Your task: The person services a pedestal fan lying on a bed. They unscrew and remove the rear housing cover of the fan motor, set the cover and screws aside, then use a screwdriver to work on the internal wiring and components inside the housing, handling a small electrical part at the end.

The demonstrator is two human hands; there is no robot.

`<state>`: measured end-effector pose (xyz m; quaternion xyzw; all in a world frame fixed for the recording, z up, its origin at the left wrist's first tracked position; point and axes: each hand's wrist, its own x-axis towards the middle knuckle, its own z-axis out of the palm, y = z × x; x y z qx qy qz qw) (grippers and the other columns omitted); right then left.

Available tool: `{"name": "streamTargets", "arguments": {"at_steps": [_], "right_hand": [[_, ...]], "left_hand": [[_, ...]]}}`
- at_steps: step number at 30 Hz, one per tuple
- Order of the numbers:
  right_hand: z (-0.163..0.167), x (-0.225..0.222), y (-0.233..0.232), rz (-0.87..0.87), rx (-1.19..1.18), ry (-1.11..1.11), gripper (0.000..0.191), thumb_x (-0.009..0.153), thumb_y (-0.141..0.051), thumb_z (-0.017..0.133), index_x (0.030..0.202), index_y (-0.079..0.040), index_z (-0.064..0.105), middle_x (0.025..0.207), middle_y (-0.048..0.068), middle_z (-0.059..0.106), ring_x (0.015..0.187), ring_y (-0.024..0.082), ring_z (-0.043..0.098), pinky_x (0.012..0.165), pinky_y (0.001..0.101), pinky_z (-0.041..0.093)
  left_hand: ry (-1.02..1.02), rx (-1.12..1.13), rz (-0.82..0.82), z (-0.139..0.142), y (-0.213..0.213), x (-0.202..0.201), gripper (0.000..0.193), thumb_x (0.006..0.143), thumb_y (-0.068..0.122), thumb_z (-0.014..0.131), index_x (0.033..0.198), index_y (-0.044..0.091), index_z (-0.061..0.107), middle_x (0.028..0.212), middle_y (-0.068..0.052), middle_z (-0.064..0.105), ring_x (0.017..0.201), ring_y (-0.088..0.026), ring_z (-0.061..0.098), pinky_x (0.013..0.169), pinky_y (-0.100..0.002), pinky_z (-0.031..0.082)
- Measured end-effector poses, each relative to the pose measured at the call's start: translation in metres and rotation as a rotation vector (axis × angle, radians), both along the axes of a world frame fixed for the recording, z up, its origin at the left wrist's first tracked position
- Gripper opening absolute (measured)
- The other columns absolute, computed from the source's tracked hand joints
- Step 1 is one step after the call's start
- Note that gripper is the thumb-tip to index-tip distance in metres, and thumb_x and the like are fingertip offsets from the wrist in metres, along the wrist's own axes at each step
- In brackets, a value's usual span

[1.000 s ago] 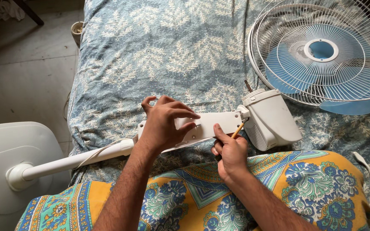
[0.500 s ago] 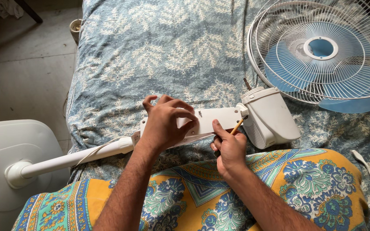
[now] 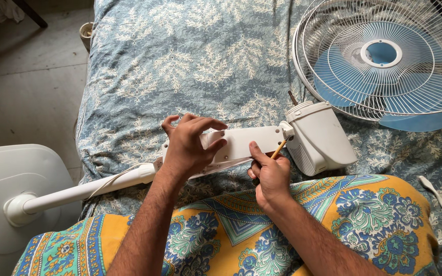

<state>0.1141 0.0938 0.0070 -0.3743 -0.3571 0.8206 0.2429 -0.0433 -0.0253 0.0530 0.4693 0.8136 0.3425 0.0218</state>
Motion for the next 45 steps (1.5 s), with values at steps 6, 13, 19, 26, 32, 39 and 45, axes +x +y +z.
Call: {"name": "streamTargets", "arguments": {"at_steps": [6,13,19,26,32,39,45], "right_hand": [[0.001,-0.001,0.000,0.007,0.002,-0.013,0.016,0.095,-0.013,0.071,0.083,-0.008,0.061,0.066,-0.006,0.052,0.046,0.004,0.029,0.048,0.0267,0.031],[0.002,-0.002,-0.002,-0.003,-0.005,-0.030,0.016,0.093,-0.012,0.073,0.083,-0.009,0.061,0.067,-0.005,0.054,0.045,0.005,0.029,0.047,0.0264,0.032],[0.001,-0.002,-0.003,-0.006,0.028,-0.035,0.018,0.093,-0.012,0.074,0.081,-0.008,0.061,0.065,-0.005,0.054,0.045,0.005,0.029,0.047,0.0268,0.032],[-0.006,-0.003,-0.002,-0.037,0.025,-0.045,0.018,0.093,-0.013,0.074,0.082,-0.009,0.061,0.064,-0.006,0.051,0.044,0.004,0.027,0.046,0.0271,0.031],[-0.012,-0.005,0.001,-0.039,-0.067,-0.001,0.018,0.093,-0.012,0.073,0.082,-0.010,0.060,0.065,-0.007,0.050,0.044,0.004,0.028,0.047,0.0273,0.031],[-0.013,-0.004,0.004,-0.098,-0.047,-0.016,0.020,0.092,-0.011,0.073,0.080,-0.011,0.057,0.064,-0.007,0.048,0.044,0.005,0.027,0.045,0.0284,0.029],[-0.009,-0.002,0.001,-0.101,-0.037,-0.051,0.019,0.092,-0.011,0.073,0.080,-0.009,0.058,0.064,-0.006,0.048,0.044,0.005,0.028,0.045,0.0283,0.028]], "left_hand": [[0.010,-0.080,0.035,-0.005,0.000,-0.006,0.018,0.077,0.033,0.088,0.092,0.029,0.080,0.088,0.009,0.077,0.100,-0.015,0.064,0.106,-0.054,0.021],[-0.005,-0.082,0.068,-0.009,0.000,-0.008,0.007,0.080,0.030,0.086,0.084,0.029,0.081,0.084,0.009,0.076,0.097,-0.014,0.065,0.105,-0.054,0.022],[0.070,-0.117,0.051,-0.013,0.008,-0.009,0.005,0.084,0.024,0.082,0.082,0.023,0.078,0.085,0.007,0.077,0.096,-0.016,0.065,0.107,-0.053,0.021],[0.175,0.051,0.093,-0.019,0.009,-0.002,0.004,0.089,0.019,0.076,0.092,0.018,0.075,0.105,0.005,0.077,0.109,-0.022,0.065,0.105,-0.052,0.023],[-0.682,0.431,0.098,-0.023,0.016,-0.023,0.024,0.098,0.034,0.067,0.103,0.011,0.074,0.137,-0.007,0.067,0.127,-0.024,0.064,0.107,-0.044,0.052],[-0.537,0.350,0.163,-0.050,0.032,-0.069,0.022,0.098,0.027,0.069,0.100,0.006,0.076,0.127,-0.012,0.074,0.113,-0.022,0.072,0.102,-0.041,0.055],[-0.471,-0.179,0.445,-0.078,0.071,-0.132,0.019,0.091,0.039,0.075,0.101,0.022,0.078,0.117,-0.002,0.079,0.103,-0.023,0.072,0.105,-0.052,0.041]]}}
